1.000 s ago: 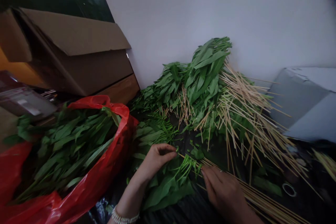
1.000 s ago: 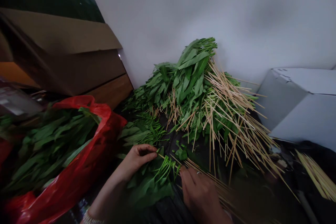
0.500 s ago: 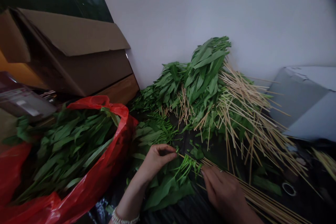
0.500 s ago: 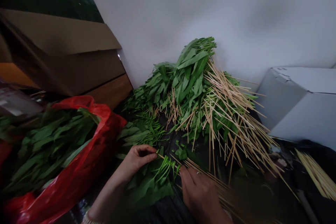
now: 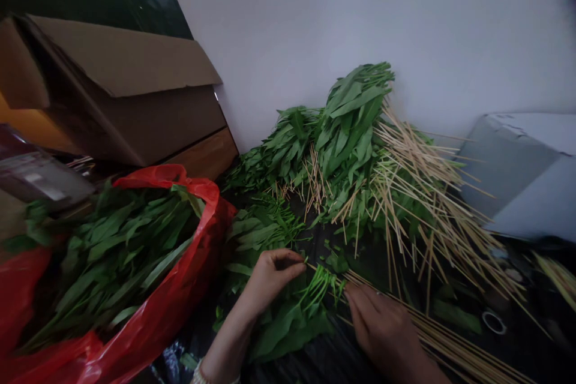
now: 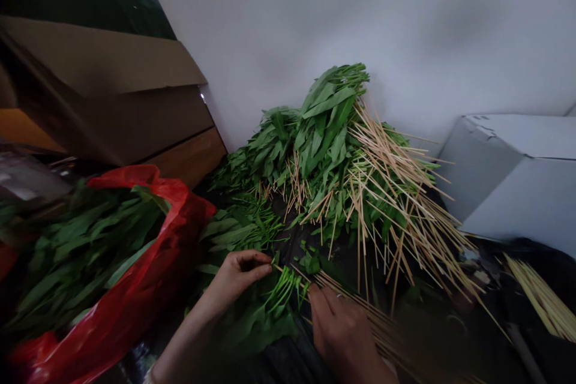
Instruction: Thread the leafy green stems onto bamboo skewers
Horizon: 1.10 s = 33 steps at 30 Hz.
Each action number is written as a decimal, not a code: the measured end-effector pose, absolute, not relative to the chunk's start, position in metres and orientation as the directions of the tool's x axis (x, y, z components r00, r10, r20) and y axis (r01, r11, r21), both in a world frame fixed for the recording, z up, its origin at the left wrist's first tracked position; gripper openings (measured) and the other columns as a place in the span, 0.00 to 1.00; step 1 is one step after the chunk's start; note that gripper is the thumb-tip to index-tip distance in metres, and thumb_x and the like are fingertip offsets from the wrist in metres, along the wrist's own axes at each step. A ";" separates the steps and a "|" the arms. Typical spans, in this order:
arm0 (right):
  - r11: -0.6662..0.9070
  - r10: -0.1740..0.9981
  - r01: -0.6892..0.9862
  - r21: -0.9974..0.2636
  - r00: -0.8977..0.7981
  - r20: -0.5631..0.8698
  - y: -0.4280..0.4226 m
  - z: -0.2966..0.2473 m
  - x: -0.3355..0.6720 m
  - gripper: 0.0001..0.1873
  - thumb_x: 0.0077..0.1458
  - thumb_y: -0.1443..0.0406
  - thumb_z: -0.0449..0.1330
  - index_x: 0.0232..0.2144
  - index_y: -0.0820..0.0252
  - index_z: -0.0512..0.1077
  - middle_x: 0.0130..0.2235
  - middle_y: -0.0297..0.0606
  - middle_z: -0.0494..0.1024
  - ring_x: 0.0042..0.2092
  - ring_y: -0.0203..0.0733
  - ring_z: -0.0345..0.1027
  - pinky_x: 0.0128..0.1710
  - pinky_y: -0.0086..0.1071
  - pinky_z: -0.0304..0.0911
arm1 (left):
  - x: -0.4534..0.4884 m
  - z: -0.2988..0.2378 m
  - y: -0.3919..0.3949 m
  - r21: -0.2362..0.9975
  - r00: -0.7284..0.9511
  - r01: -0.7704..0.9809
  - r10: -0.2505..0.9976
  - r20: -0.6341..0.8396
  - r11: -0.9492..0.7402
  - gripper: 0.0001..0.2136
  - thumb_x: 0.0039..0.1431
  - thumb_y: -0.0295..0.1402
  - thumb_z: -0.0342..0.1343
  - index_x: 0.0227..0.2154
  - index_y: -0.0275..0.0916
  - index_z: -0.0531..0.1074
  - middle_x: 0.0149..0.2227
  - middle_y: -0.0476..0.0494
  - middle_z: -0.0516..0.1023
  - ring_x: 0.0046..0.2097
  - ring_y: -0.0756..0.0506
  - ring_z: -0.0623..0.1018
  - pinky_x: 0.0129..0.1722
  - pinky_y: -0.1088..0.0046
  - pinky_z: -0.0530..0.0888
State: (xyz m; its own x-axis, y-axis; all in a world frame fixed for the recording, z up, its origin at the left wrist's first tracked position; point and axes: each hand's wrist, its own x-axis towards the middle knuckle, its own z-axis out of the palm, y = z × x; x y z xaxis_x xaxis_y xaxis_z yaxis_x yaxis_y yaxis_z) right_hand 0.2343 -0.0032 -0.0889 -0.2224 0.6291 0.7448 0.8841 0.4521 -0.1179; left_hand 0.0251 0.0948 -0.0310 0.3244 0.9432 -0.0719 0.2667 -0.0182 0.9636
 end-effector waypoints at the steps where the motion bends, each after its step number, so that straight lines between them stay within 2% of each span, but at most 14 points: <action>1: 0.454 0.630 0.882 -0.123 -0.220 0.745 -0.003 -0.088 0.234 0.12 0.61 0.73 0.49 0.40 0.66 0.72 0.30 0.39 0.76 0.30 0.37 0.72 0.33 0.30 0.62 | 0.024 -0.029 0.095 0.967 0.333 0.255 0.940 -0.078 -0.011 0.10 0.45 0.36 0.64 0.27 0.34 0.79 0.26 0.46 0.79 0.29 0.49 0.74 0.32 0.75 0.68; 11: 0.456 0.650 0.882 -0.123 -0.235 0.722 -0.004 -0.088 0.233 0.12 0.62 0.72 0.48 0.38 0.64 0.72 0.28 0.37 0.74 0.26 0.36 0.70 0.30 0.30 0.59 | 0.024 -0.034 0.095 0.977 0.413 0.210 0.904 -0.113 0.026 0.10 0.47 0.38 0.64 0.25 0.34 0.77 0.25 0.49 0.76 0.28 0.51 0.70 0.31 0.77 0.66; 18: 0.466 0.627 0.876 -0.122 -0.230 0.744 -0.004 -0.084 0.231 0.13 0.61 0.73 0.47 0.39 0.64 0.72 0.27 0.36 0.74 0.27 0.35 0.70 0.30 0.29 0.59 | 0.021 -0.043 0.097 0.980 0.447 0.194 0.886 -0.121 0.035 0.13 0.47 0.41 0.65 0.28 0.34 0.78 0.26 0.48 0.76 0.29 0.50 0.71 0.33 0.76 0.67; 27: 0.472 0.636 0.872 -0.128 -0.237 0.734 -0.005 -0.081 0.229 0.13 0.62 0.72 0.47 0.38 0.64 0.72 0.26 0.36 0.72 0.27 0.35 0.69 0.31 0.29 0.59 | 0.024 -0.040 0.094 0.981 0.489 0.188 0.862 -0.134 0.046 0.14 0.46 0.42 0.65 0.28 0.35 0.78 0.28 0.46 0.78 0.31 0.49 0.74 0.35 0.75 0.69; 33: 0.485 0.624 0.867 -0.115 -0.251 0.740 -0.006 -0.083 0.230 0.11 0.62 0.72 0.48 0.37 0.64 0.71 0.28 0.37 0.74 0.28 0.35 0.70 0.31 0.30 0.59 | 0.007 -0.020 0.117 0.914 0.296 0.384 0.955 0.014 -0.132 0.14 0.53 0.42 0.58 0.27 0.35 0.78 0.26 0.46 0.78 0.30 0.48 0.74 0.32 0.75 0.68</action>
